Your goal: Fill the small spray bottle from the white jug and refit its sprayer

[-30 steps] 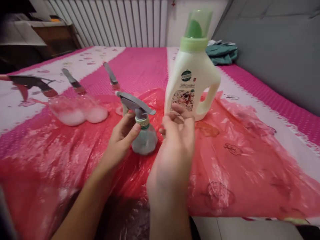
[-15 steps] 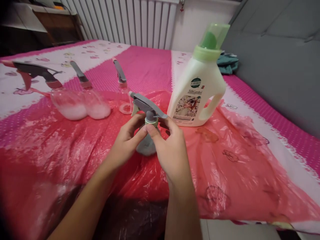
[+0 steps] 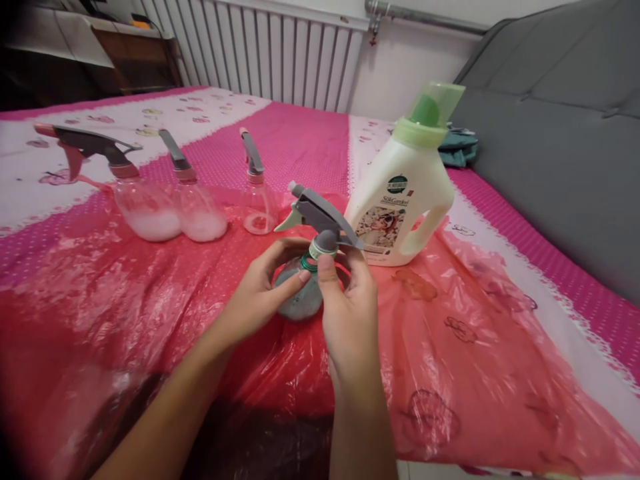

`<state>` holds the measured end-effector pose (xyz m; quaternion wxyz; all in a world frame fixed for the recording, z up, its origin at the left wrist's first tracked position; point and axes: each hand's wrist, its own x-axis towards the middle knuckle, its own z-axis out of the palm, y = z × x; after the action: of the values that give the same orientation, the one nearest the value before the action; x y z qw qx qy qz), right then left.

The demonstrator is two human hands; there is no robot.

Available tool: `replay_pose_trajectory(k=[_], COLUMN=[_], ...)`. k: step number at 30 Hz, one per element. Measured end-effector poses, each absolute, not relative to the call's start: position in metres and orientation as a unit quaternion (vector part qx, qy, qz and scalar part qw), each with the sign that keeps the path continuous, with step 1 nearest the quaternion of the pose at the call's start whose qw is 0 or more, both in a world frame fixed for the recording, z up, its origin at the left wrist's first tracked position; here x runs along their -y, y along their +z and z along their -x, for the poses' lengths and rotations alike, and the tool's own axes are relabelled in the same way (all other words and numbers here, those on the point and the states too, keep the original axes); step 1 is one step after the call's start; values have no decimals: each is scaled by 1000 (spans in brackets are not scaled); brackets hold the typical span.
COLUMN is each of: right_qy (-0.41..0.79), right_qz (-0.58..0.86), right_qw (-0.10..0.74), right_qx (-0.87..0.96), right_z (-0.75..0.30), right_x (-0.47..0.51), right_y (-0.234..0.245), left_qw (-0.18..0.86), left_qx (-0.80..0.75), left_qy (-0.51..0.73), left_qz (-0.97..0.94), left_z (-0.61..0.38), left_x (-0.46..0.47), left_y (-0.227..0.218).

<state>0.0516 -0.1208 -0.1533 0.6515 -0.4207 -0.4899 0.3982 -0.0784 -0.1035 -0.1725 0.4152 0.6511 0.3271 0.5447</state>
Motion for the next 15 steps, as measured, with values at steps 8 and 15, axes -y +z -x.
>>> replay_pose_trajectory(k=[8, 15], right_qy=[391, 372], right_qz=[396, 423], right_qw=[691, 673], right_qx=[460, 479], right_z=[-51, -48], right_x=[122, 123], right_y=[-150, -154], left_qw=[428, 464], left_qx=[-321, -305], left_qy=[544, 537], left_qz=[-647, -636], left_z=[79, 81], left_x=[103, 101], left_y=[-174, -171])
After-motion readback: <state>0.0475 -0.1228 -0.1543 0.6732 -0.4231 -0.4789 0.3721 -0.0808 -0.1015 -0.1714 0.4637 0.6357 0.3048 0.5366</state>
